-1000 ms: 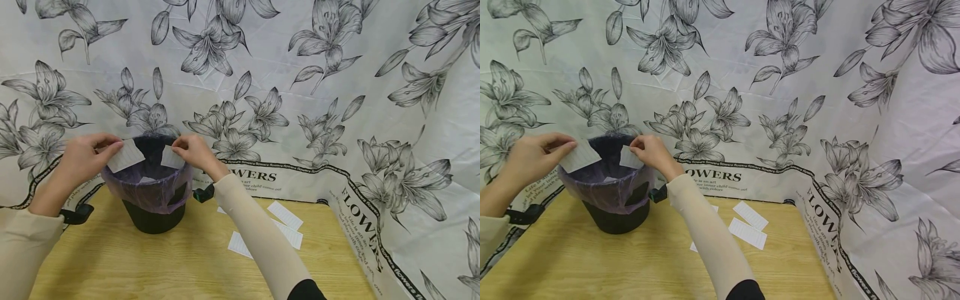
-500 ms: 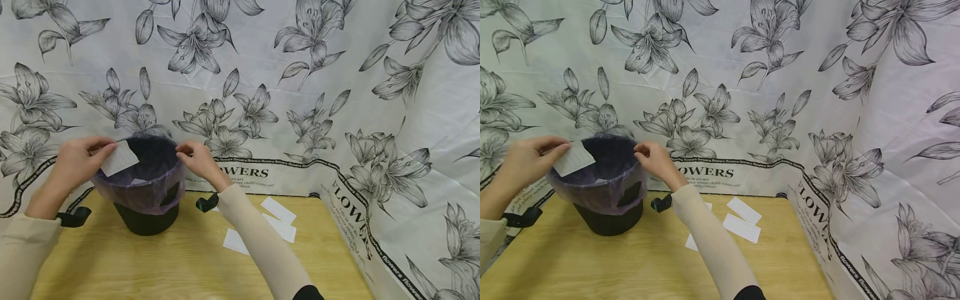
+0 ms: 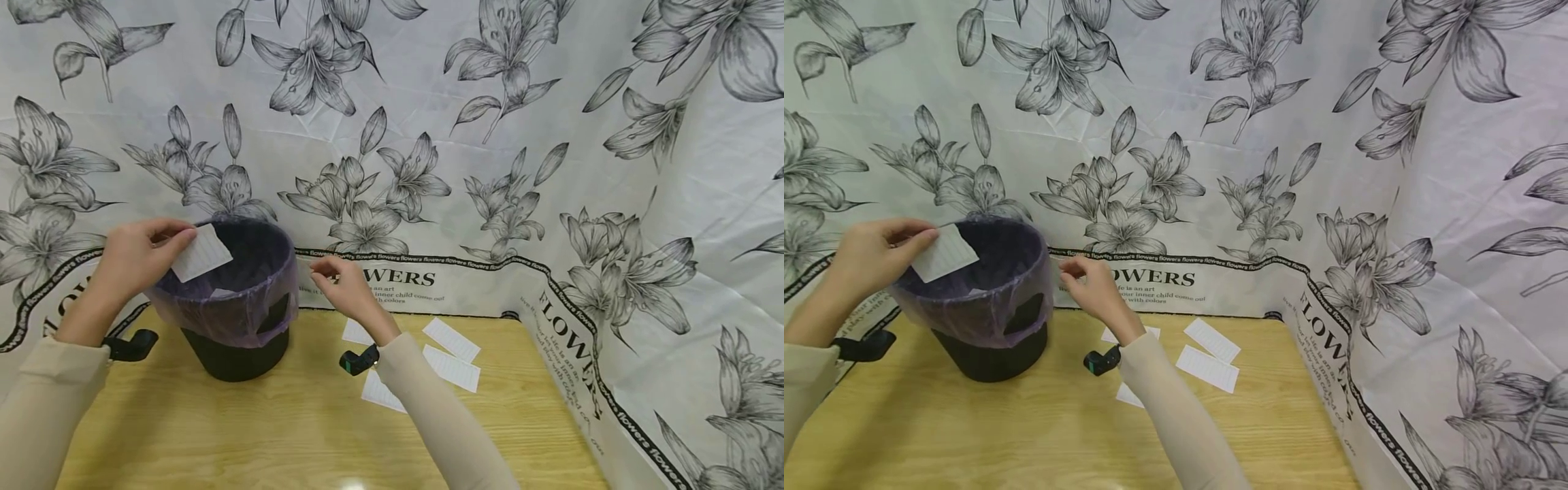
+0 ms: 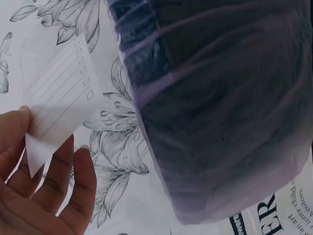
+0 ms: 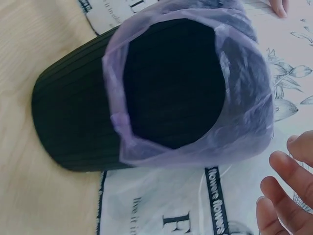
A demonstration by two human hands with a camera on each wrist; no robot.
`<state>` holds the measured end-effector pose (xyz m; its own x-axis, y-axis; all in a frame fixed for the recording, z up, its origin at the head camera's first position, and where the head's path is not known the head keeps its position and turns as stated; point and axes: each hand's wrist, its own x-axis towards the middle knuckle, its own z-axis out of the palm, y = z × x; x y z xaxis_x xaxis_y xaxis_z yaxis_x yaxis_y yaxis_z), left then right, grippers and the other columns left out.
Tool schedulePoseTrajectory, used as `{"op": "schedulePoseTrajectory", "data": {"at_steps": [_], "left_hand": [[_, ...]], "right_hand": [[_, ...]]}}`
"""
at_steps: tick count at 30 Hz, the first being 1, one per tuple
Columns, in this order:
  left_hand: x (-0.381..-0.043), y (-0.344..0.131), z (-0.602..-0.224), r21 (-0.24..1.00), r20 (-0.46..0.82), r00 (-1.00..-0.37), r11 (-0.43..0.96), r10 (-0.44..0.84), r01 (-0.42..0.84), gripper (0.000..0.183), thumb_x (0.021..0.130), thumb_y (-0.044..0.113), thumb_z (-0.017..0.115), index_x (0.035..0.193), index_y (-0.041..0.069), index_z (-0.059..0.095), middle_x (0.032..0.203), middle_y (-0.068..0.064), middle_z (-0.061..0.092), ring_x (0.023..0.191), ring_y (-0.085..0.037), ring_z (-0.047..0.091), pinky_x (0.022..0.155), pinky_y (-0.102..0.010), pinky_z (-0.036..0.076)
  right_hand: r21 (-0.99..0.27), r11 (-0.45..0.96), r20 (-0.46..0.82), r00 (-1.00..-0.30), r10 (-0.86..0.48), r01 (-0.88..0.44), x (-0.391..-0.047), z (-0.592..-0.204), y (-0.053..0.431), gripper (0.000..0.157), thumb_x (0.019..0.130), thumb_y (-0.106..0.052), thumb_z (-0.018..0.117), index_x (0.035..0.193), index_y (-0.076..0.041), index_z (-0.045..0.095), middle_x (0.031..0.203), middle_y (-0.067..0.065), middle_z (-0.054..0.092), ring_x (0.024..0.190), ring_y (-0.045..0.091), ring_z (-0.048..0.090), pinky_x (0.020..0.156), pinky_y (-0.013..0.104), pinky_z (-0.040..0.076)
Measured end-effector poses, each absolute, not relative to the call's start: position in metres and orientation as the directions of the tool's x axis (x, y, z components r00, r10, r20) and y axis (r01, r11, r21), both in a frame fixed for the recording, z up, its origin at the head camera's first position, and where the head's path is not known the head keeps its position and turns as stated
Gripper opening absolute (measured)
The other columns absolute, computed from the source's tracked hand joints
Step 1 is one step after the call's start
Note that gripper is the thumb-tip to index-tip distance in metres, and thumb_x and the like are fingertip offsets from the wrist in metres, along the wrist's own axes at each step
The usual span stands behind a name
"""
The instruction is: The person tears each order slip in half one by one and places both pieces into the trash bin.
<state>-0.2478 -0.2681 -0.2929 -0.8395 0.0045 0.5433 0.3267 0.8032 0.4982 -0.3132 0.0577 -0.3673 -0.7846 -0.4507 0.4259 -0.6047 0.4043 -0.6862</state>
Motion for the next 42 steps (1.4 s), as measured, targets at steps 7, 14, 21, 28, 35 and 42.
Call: {"op": "schedulePoseTrajectory", "data": {"at_steps": [7,14,21,28,35,42], "left_hand": [[-0.251,-0.264,-0.290,0.507,0.542,-0.840,0.800,-0.007,0.320,0.035,0.105,0.027,0.061,0.120,-0.002,0.073,0.112,-0.030,0.072,0.099,-0.046,0.067,0.064,-0.008,0.037],[-0.253,-0.261,-0.287,0.537,0.506,-0.862,0.793,-0.030,0.288,0.042,0.105,0.036,0.059,0.125,0.001,0.072,0.115,-0.028,0.071,0.098,-0.038,0.063,0.062,-0.013,0.039],[-0.256,-0.260,-0.284,0.545,0.487,-0.873,0.789,-0.024,0.282,0.044,0.105,0.038,0.058,0.125,0.001,0.071,0.115,-0.028,0.071,0.098,-0.034,0.064,0.061,-0.014,0.041],[-0.259,-0.260,-0.286,0.552,0.442,-0.897,0.785,0.010,0.281,0.044,0.107,0.036,0.056,0.128,-0.001,0.068,0.113,-0.029,0.071,0.092,-0.027,0.067,0.061,-0.019,0.046],[-0.254,-0.245,-0.283,0.494,0.457,-0.884,0.799,0.096,0.342,0.041,0.106,0.032,0.059,0.129,0.000,0.067,0.116,-0.028,0.070,0.098,-0.042,0.067,0.068,-0.035,0.053],[-0.240,-0.218,-0.281,0.424,0.536,-0.825,0.786,0.183,0.449,0.032,0.103,0.026,0.065,0.126,0.004,0.069,0.103,-0.017,0.074,0.087,-0.033,0.071,0.067,-0.030,0.052]], "right_hand": [[-0.709,0.440,0.365,-0.821,-0.439,-0.551,-0.307,-0.387,0.077,0.023,0.105,-0.018,0.060,0.124,-0.009,0.069,0.115,0.008,0.073,0.106,0.023,0.069,0.087,0.030,0.056],[-0.715,0.482,0.320,-0.851,-0.418,-0.506,-0.305,-0.411,0.100,0.022,0.104,-0.015,0.061,0.122,-0.006,0.070,0.111,0.010,0.075,0.103,0.026,0.071,0.088,0.036,0.057],[-0.715,0.541,0.275,-0.890,-0.363,-0.442,-0.301,-0.442,0.128,0.017,0.101,-0.011,0.064,0.116,-0.005,0.072,0.105,0.010,0.075,0.101,0.027,0.071,0.085,0.038,0.057],[-0.692,0.597,0.256,-0.911,-0.324,-0.407,-0.296,-0.468,0.164,0.015,0.099,-0.009,0.067,0.113,-0.006,0.072,0.101,0.008,0.075,0.097,0.026,0.072,0.079,0.035,0.057],[-0.671,0.648,0.232,-0.932,-0.279,-0.361,-0.293,-0.484,0.202,0.018,0.097,-0.008,0.069,0.115,-0.004,0.072,0.102,0.009,0.075,0.097,0.028,0.072,0.086,0.046,0.057],[-0.659,0.671,0.203,-0.939,-0.277,-0.340,-0.287,-0.500,0.228,0.025,0.094,-0.006,0.071,0.118,0.003,0.069,0.109,0.020,0.073,0.099,0.038,0.069,0.091,0.055,0.055]]}}
